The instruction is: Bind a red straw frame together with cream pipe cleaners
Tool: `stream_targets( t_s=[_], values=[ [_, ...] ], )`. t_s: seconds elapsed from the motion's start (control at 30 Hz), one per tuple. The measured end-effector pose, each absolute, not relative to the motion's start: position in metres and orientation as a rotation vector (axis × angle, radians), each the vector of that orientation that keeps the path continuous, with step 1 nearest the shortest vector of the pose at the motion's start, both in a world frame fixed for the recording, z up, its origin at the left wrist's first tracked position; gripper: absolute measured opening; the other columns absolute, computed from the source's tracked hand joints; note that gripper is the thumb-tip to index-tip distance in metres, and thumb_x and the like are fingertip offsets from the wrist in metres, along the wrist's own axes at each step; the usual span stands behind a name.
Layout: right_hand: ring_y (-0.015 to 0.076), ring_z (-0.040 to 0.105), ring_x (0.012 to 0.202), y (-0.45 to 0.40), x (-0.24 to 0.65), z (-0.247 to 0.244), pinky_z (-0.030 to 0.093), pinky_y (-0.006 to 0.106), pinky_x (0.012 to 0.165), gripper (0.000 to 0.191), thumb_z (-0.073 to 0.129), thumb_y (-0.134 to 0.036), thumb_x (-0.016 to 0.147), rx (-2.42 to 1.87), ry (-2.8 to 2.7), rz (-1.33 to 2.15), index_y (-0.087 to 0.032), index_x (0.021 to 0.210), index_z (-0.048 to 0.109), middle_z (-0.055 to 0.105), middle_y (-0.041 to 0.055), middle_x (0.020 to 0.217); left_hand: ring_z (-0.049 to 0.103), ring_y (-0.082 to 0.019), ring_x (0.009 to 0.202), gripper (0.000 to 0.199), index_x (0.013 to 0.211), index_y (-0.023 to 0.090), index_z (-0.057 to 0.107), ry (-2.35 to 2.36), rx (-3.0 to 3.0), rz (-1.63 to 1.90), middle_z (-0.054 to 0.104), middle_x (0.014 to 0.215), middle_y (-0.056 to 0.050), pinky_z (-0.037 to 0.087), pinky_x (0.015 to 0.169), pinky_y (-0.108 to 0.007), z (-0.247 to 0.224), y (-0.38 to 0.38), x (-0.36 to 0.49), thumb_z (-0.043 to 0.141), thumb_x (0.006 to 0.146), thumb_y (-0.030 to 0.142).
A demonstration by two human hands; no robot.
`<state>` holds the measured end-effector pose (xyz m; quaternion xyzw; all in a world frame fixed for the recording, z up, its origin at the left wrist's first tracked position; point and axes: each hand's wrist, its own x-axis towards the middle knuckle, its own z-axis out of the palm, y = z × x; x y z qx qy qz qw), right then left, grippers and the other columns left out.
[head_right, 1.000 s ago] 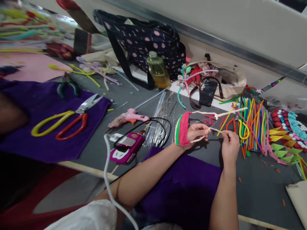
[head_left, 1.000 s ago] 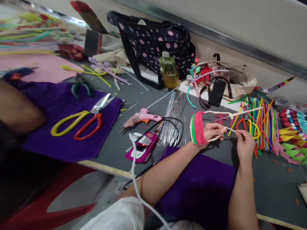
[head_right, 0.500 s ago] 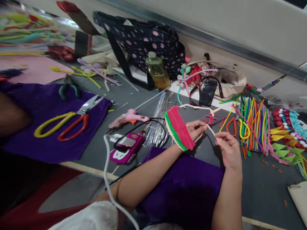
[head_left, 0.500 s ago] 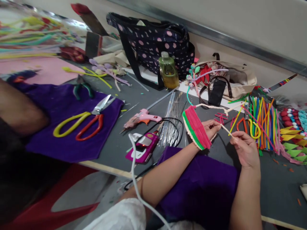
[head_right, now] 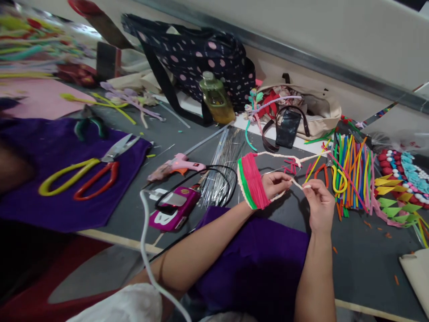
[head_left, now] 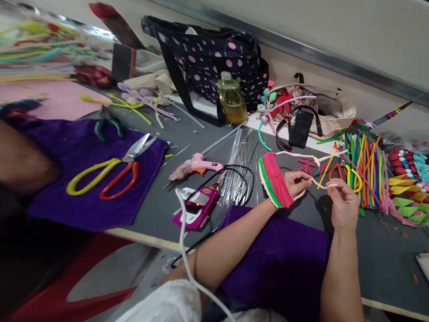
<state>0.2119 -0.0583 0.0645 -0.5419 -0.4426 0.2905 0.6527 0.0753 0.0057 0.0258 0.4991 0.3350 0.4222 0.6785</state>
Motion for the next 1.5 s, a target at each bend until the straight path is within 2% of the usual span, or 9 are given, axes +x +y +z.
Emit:
stream_targets(
  t_s=[0.13,0.37,0.5,0.63,0.77,1.0,1.13,1.27,1.5],
  values=[
    [0.0109,0.052,0.060,-0.056,0.206,0.059,0.042,0.024,0.058,0.018,0.071,-0.034,0.072,-1.391,-0.990,0.809,-0.018,0.076,0.065,0.060,-0.0021,0.064,0.047,-0.008,0.052,0.025,0.081,0.012,0.070,0.778,1.281,0.983,0.058,0.060,0.000,0.034,0.050,-0.019,0.023,0.003,0.079,0.068,0.074,0.036],
    [0.0061,0.039,0.041,-0.049,0.204,0.054,0.027,0.017,0.042,0.037,0.072,-0.028,0.062,-1.365,-0.626,0.985,-0.020,0.095,0.057,0.051,-0.0100,0.051,0.053,-0.011,0.065,0.011,0.076,0.015,0.070,0.757,1.503,1.009,0.062,0.067,-0.002,0.041,0.062,-0.021,0.026,-0.004,0.082,0.064,0.077,0.024],
    [0.0044,0.033,0.038,-0.048,0.206,0.055,0.023,0.018,0.040,0.028,0.066,-0.023,0.059,-1.321,-0.556,1.111,-0.016,0.086,0.065,0.043,-0.0105,0.046,0.051,-0.010,0.060,0.013,0.076,0.013,0.070,0.649,1.422,0.892,0.061,0.065,-0.001,0.041,0.059,-0.021,0.029,-0.006,0.080,0.065,0.076,0.025],
    [0.0054,0.035,0.040,-0.050,0.208,0.055,0.025,0.019,0.041,0.014,0.064,-0.024,0.060,-1.354,-0.587,1.145,-0.016,0.070,0.067,0.045,-0.0078,0.045,0.049,-0.009,0.056,0.019,0.077,0.012,0.070,0.582,1.278,0.813,0.060,0.062,-0.001,0.038,0.054,-0.020,0.030,-0.004,0.077,0.070,0.073,0.031],
    [0.0087,0.044,0.047,-0.052,0.211,0.054,0.031,0.021,0.047,0.016,0.062,-0.028,0.069,-1.352,-0.773,1.047,-0.016,0.076,0.070,0.054,-0.0038,0.052,0.051,-0.008,0.053,0.030,0.080,0.011,0.070,0.520,1.137,0.718,0.059,0.061,-0.001,0.037,0.051,-0.020,0.033,0.002,0.072,0.075,0.068,0.037],
    [0.0156,0.059,0.069,-0.053,0.218,0.048,0.045,0.028,0.066,0.023,0.064,-0.037,0.076,-1.509,-1.119,0.757,-0.019,0.088,0.071,0.069,0.0022,0.079,0.057,-0.010,0.054,0.034,0.081,0.010,0.070,0.458,0.917,0.613,0.061,0.063,-0.002,0.048,0.055,-0.023,0.033,0.008,0.068,0.080,0.062,0.036],
    [0.0184,0.061,0.071,-0.050,0.222,0.038,0.046,0.030,0.070,0.027,0.060,-0.042,0.079,-1.645,-1.251,0.578,-0.018,0.084,0.071,0.069,0.0039,0.077,0.057,-0.010,0.055,0.033,0.080,0.009,0.070,0.392,0.875,0.512,0.062,0.063,-0.003,0.049,0.054,-0.022,0.040,0.006,0.064,0.081,0.062,0.034],
    [0.0224,0.063,0.080,-0.048,0.229,0.032,0.046,0.033,0.076,0.031,0.054,-0.043,0.082,-1.818,-1.308,0.353,-0.017,0.088,0.071,0.071,0.0086,0.087,0.056,-0.009,0.052,0.032,0.080,0.008,0.070,0.323,0.906,0.458,0.060,0.058,-0.002,0.047,0.052,-0.021,0.047,0.004,0.060,0.080,0.064,0.034],
    [0.0224,0.058,0.080,-0.052,0.241,0.039,0.042,0.033,0.076,0.030,0.045,-0.036,0.088,-1.836,-1.360,-0.004,-0.018,0.083,0.068,0.066,0.0082,0.082,0.057,-0.008,0.054,0.035,0.076,0.009,0.068,0.482,0.855,0.714,0.061,0.062,-0.001,0.051,0.055,-0.022,0.038,0.008,0.065,0.081,0.061,0.037]
  ],
)
